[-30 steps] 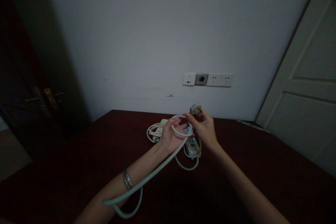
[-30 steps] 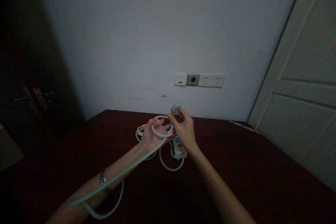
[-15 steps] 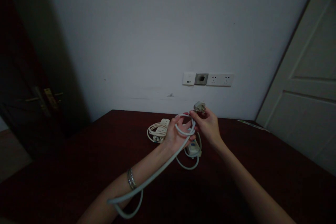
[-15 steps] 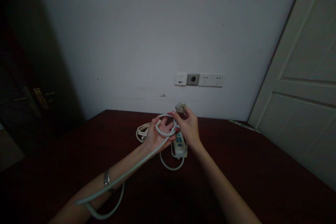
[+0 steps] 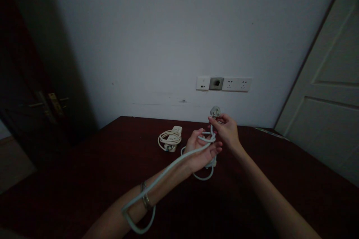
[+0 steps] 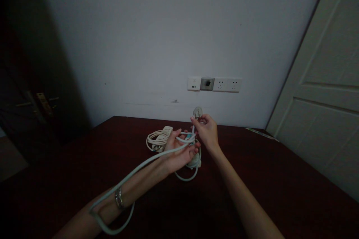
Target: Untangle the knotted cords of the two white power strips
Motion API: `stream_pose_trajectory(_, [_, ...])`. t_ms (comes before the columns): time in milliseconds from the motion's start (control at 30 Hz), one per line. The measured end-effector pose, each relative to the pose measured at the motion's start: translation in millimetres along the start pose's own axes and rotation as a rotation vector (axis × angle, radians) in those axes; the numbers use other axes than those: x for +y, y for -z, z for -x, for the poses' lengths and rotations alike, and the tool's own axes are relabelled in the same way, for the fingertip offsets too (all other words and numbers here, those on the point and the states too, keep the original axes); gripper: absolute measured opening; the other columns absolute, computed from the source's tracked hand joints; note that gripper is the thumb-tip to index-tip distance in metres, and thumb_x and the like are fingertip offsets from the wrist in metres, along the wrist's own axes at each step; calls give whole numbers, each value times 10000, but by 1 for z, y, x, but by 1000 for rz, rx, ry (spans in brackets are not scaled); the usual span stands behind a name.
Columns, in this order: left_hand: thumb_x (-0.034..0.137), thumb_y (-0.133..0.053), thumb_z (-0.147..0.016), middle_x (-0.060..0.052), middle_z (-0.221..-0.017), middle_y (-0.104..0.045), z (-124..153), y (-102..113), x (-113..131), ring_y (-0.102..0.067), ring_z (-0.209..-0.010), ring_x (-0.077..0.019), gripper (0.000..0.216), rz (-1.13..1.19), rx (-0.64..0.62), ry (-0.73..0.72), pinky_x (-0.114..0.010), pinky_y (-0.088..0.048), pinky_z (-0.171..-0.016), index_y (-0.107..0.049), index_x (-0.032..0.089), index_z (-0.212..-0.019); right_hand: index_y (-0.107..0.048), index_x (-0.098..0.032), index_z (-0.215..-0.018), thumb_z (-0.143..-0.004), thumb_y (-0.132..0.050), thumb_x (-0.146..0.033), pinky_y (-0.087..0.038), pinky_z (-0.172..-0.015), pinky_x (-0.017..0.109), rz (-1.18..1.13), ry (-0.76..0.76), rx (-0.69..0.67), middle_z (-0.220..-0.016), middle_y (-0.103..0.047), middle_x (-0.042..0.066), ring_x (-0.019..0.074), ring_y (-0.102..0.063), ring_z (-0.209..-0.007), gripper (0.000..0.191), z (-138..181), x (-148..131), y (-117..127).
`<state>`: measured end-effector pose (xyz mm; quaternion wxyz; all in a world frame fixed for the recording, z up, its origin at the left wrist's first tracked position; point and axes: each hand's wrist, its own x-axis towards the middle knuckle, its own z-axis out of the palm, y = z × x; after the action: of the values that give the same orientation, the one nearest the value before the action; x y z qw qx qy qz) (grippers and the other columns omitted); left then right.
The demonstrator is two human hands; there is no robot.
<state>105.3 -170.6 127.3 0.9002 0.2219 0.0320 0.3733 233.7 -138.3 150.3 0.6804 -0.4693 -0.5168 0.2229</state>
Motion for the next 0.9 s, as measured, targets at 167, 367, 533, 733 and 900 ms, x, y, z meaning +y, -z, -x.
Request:
stream_pose_trajectory(167, [329, -557, -770, -57, -851, -633, 0, 8, -19, -617, -651, -160, 240, -68, 50, 139, -261, -447, -612, -583, 118, -882, -508, -154, -740, -556, -720, -582, -394, -366, 212, 33, 51, 113, -681, -591, 16, 138, -575, -429, 511, -13, 8, 18])
stream_pose_trajectory(367, [299, -566, -773, -69, -900, -644, -3, 22, -14, -643, -746, -191, 241, -163, 3, 150, -278, -450, -635, -592, 115, -926, -488, -164, -750, -538, -713, -610, -389, -308, 221, 14, 28, 90, -661, -582, 5, 138, -554, -387, 543, -17, 13, 23])
stream_pose_trajectory(533, [263, -559, -775, -66, -942, -661, 1, 18, -5, -649, -743, -173, 253, -177, -58, 201, -279, -466, -645, -598, 111, -973, -487, -158, -721, -508, -760, -547, -422, -309, 219, -53, -27, 110, -621, -589, 4, 139, -560, -399, 520, -23, 13, 27])
stream_pose_trajectory(733, [273, -523, -793, -97, -969, -669, 0, 20, -2, -669, -819, -219, 265, -190, -133, 391, -285, -495, -625, -589, 100, -982, -503, -151, -699, -474, -808, -450, -424, -314, 194, -170, -97, 160, -584, -594, -5, 109, -538, -384, 483, -25, 14, 30])
stream_pose_trajectory(900, [226, -472, -834, -151, -920, -685, -6, 29, 8, -677, -785, -208, 237, -255, 21, 268, -255, -505, -607, -584, 66, -968, -551, -151, -749, -653, -739, -298, -494, -406, 190, -380, -271, 127, -616, -607, -8, 87, -555, -426, 257, -16, 13, 18])
